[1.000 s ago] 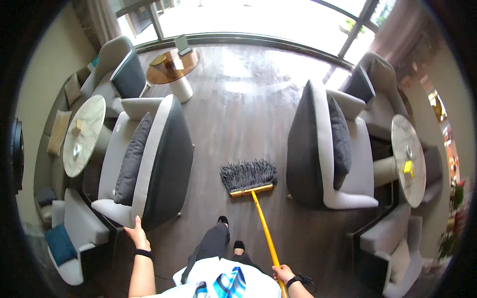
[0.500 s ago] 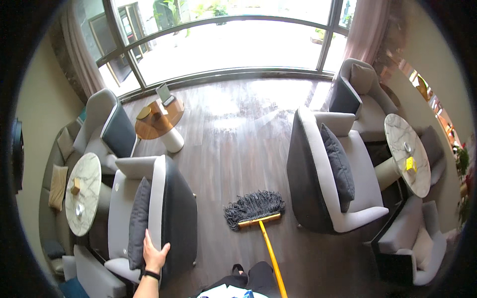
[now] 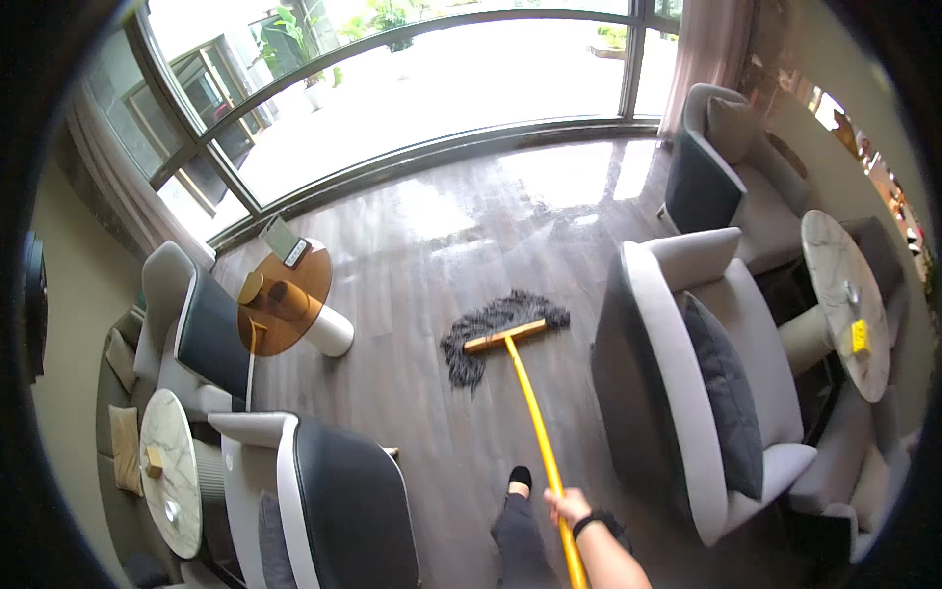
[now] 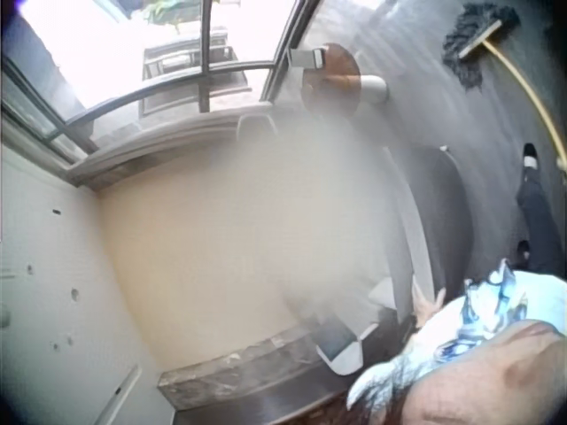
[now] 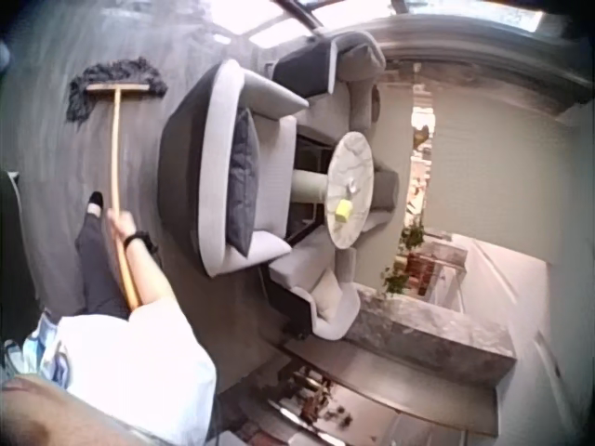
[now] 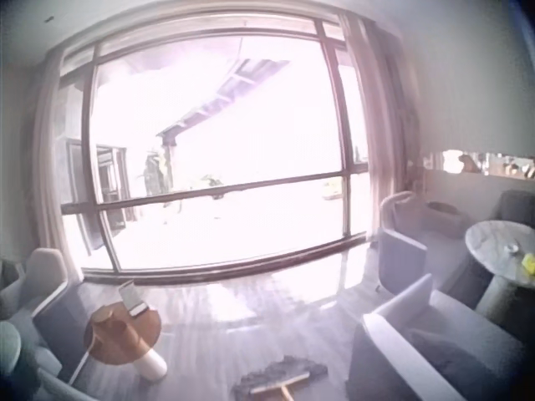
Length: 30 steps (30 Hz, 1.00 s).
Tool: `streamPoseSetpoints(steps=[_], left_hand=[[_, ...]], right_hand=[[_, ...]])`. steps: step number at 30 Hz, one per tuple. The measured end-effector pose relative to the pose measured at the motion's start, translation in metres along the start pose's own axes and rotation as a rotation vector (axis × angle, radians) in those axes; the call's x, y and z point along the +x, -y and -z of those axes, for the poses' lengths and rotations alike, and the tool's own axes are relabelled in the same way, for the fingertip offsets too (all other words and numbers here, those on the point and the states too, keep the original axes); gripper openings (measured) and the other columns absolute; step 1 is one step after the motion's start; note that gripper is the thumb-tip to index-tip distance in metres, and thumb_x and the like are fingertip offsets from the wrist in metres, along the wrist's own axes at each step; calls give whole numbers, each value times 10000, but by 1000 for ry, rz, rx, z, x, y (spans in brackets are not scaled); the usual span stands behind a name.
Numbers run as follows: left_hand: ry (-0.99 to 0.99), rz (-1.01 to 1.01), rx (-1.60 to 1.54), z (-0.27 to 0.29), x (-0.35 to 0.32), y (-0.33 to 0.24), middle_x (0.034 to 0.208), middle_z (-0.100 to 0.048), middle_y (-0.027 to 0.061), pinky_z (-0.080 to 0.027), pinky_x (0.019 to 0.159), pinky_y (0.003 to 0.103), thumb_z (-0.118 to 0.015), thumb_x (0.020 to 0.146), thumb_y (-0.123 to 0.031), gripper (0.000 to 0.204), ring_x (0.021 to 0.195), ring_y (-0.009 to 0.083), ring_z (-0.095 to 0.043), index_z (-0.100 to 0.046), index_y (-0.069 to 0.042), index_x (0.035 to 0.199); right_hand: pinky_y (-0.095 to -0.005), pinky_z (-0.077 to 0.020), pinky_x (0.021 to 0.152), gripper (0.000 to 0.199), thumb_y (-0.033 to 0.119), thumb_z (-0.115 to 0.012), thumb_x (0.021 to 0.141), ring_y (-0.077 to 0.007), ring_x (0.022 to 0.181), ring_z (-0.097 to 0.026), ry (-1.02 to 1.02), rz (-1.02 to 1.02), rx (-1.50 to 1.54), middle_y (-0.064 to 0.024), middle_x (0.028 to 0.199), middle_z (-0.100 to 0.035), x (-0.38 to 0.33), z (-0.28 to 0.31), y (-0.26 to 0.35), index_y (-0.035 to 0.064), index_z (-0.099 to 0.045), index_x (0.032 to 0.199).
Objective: Sweeping the floor in a hotel lobby lounge area using a flat mop/sweeper.
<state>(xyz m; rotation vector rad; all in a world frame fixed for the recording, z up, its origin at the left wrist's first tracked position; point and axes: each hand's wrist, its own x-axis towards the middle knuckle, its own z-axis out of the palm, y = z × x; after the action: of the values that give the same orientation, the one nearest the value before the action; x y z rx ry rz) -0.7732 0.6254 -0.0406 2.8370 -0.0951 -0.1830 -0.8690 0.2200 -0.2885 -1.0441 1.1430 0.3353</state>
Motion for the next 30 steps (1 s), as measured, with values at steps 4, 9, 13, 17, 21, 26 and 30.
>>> streamPoseSetpoints(steps=[4, 9, 13, 17, 21, 26, 30], left_hand=[[0, 33, 88, -18, 64, -38, 1183, -352, 252, -279, 912, 409, -672, 627, -291, 795, 1101, 385, -327, -251, -12, 1242], [80, 108, 184, -32, 97, -64, 1181, -354, 253, -280, 911, 411, -671, 629, -294, 792, 1099, 386, -327, -254, -12, 1240], [121, 155, 207, -35, 109, -92, 1179, -355, 253, -280, 910, 412, -669, 630, -297, 790, 1098, 387, -328, -256, -12, 1239], [113, 195, 208, -41, 120, -112, 1177, -356, 253, -280, 910, 413, -668, 630, -300, 787, 1097, 387, -328, -258, -12, 1238], [114, 216, 187, -62, 131, -136, 1175, -357, 253, -281, 909, 415, -667, 631, -303, 785, 1096, 388, -328, -260, -12, 1237], [123, 238, 240, -61, 138, -137, 1173, -358, 253, -281, 908, 416, -666, 633, -306, 782, 1094, 388, -329, -263, -12, 1235], [129, 252, 277, -64, 128, -127, 1172, -359, 253, -281, 908, 418, -665, 633, -309, 780, 1093, 389, -329, -265, -13, 1234]], right_hand=[[-324, -389, 351, 396, 342, -599, 709, -183, 343, -481, -79, 199, -147, -86, 417, -488, 159, 19, 131, 43, -494, 472], [-305, -394, 353, 261, 271, -537, 751, -147, 425, -477, 10, 175, -109, -44, 543, -445, 247, -12, 238, 32, -434, 767], [-284, -375, 337, 299, 306, -560, 746, -132, 369, -439, -30, 179, 168, -42, 497, -447, 243, 1, 203, 38, -453, 669], [-263, -360, 327, 311, 320, -559, 756, -135, 339, -429, -55, 142, 115, -30, 463, -446, 161, -8, 140, 82, -450, 587], [-261, -364, 341, 229, 243, -563, 776, -127, 375, -422, -110, -118, 417, -30, 532, -438, 79, -29, 83, 57, -435, 740], [-274, -353, 326, 293, 303, -551, 779, -144, 335, -415, -51, 86, 365, -30, 467, -434, 138, -42, 133, 71, -432, 645], [-280, -355, 324, 367, 381, -558, 747, -147, 353, -437, -196, 279, 214, -44, 468, -442, 269, -10, 228, 57, -453, 609]])
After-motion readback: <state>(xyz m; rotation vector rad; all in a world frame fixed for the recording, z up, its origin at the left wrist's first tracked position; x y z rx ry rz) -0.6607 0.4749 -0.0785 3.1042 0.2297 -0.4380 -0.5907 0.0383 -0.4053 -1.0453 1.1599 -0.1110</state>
